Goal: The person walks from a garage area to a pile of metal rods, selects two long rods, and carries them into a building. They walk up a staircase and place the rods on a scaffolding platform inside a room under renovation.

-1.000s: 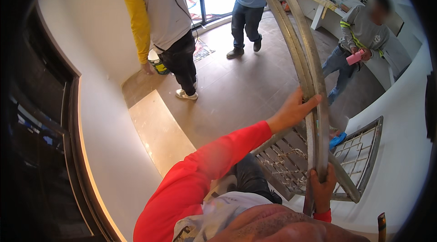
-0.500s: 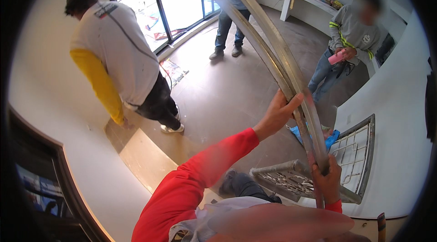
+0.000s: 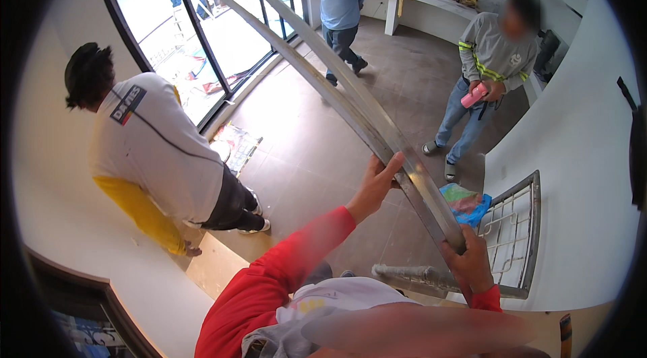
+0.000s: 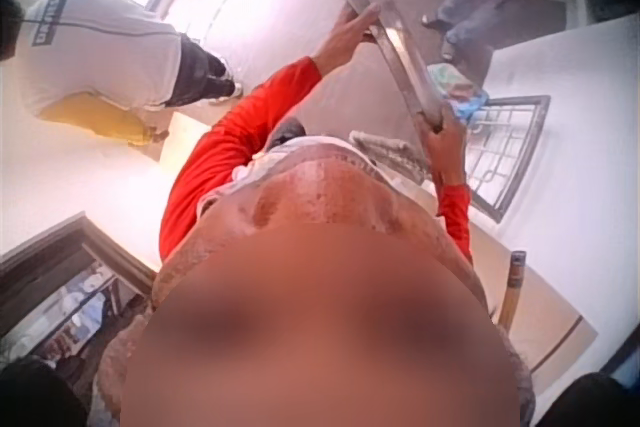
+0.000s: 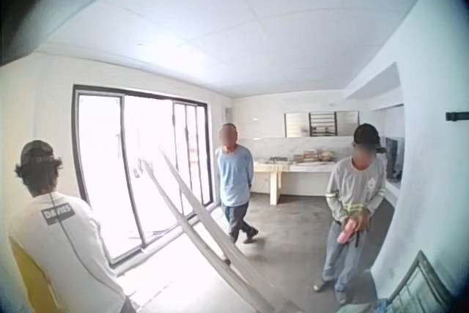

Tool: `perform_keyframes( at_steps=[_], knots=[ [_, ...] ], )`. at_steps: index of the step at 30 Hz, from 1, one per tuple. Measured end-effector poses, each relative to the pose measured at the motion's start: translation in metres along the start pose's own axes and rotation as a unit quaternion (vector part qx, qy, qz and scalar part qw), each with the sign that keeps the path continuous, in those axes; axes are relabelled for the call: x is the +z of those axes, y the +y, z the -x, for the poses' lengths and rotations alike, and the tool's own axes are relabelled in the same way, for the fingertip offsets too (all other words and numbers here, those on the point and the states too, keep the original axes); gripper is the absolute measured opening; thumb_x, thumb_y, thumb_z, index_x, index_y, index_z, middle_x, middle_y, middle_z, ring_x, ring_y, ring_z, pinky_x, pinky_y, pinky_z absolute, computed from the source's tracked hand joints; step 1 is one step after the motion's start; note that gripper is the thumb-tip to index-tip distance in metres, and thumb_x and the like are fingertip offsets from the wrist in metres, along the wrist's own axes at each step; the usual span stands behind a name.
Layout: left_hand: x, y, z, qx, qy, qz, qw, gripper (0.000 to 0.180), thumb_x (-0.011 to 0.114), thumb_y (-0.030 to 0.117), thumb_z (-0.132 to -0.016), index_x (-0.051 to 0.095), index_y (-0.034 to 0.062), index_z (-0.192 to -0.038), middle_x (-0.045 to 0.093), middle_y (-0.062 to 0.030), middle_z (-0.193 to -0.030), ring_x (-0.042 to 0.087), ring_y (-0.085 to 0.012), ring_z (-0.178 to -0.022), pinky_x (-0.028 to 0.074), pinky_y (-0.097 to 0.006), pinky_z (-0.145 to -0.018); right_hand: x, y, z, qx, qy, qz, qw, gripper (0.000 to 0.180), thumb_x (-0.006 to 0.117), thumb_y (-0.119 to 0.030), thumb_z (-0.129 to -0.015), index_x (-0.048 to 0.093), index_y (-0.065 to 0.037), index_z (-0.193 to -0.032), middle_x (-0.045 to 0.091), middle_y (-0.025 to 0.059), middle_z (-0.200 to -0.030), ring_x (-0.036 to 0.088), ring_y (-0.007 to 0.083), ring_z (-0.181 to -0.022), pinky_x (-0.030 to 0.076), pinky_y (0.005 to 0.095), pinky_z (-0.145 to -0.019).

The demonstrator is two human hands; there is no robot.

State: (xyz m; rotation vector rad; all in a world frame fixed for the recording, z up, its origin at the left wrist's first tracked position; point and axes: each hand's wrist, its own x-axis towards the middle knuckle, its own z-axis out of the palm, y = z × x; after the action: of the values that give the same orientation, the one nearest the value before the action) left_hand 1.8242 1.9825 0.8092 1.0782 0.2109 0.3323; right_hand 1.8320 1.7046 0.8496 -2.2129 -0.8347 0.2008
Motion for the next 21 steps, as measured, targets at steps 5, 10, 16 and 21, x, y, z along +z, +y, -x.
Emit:
perform_keyframes(
  at_steps=[5, 10, 16, 21],
  knots=[
    [-0.045, -0.002, -0.059, -0.031, -0.004, 0.015, 0.999, 0.057, 0.056, 0.043, -0.099, 0.040, 0.0058, -0.138, 0.057, -0.0083, -0.122, 0.059, -0.0181, -0.107, 0.055, -0.034, -0.081, 0.028, 0.001, -0.062, 0.021, -0.001, 0.066, 0.998, 0.044, 0.074, -0.019, -0.081, 0.057, 0.005, -0.114, 0.066, 0.0259, -0.089, 0.066, 0.0427, -0.081, 0.051, 0.0447, -0.069],
    [-0.119, -0.002, -0.153, -0.053, -0.014, 0.065, 0.996, 0.059, 0.059, 0.044, -0.098, 0.038, 0.0061, -0.138, 0.056, -0.0102, -0.124, 0.060, -0.0190, -0.107, 0.056, -0.037, -0.082, 0.069, -0.023, -0.174, 0.007, 0.009, 0.091, 0.996, 0.037, 0.073, -0.014, -0.080, 0.057, 0.004, -0.108, 0.066, 0.0264, -0.085, 0.067, 0.0424, -0.083, 0.051, 0.0425, -0.069],
    [-0.227, 0.015, -0.285, -0.070, 0.021, 0.113, 0.991, 0.055, 0.059, 0.043, -0.098, 0.041, 0.0066, -0.136, 0.057, -0.0113, -0.122, 0.062, -0.0207, -0.103, 0.056, -0.039, -0.083, 0.126, -0.067, -0.331, 0.028, -0.047, 0.138, 0.989, 0.042, 0.074, -0.018, -0.080, 0.057, 0.001, -0.114, 0.066, 0.0247, -0.094, 0.065, 0.0435, -0.086, 0.050, 0.0463, -0.071],
    [-0.303, 0.039, -0.375, -0.121, 0.044, 0.104, 0.986, 0.052, 0.056, 0.042, -0.099, 0.045, 0.0031, -0.132, 0.058, -0.0126, -0.122, 0.063, -0.0244, -0.105, 0.056, -0.040, -0.085, 0.173, -0.087, -0.446, 0.025, -0.048, 0.130, 0.990, 0.040, 0.073, -0.018, -0.081, 0.059, 0.001, -0.113, 0.067, 0.0262, -0.093, 0.065, 0.0436, -0.086, 0.051, 0.0461, -0.072]
  ],
)
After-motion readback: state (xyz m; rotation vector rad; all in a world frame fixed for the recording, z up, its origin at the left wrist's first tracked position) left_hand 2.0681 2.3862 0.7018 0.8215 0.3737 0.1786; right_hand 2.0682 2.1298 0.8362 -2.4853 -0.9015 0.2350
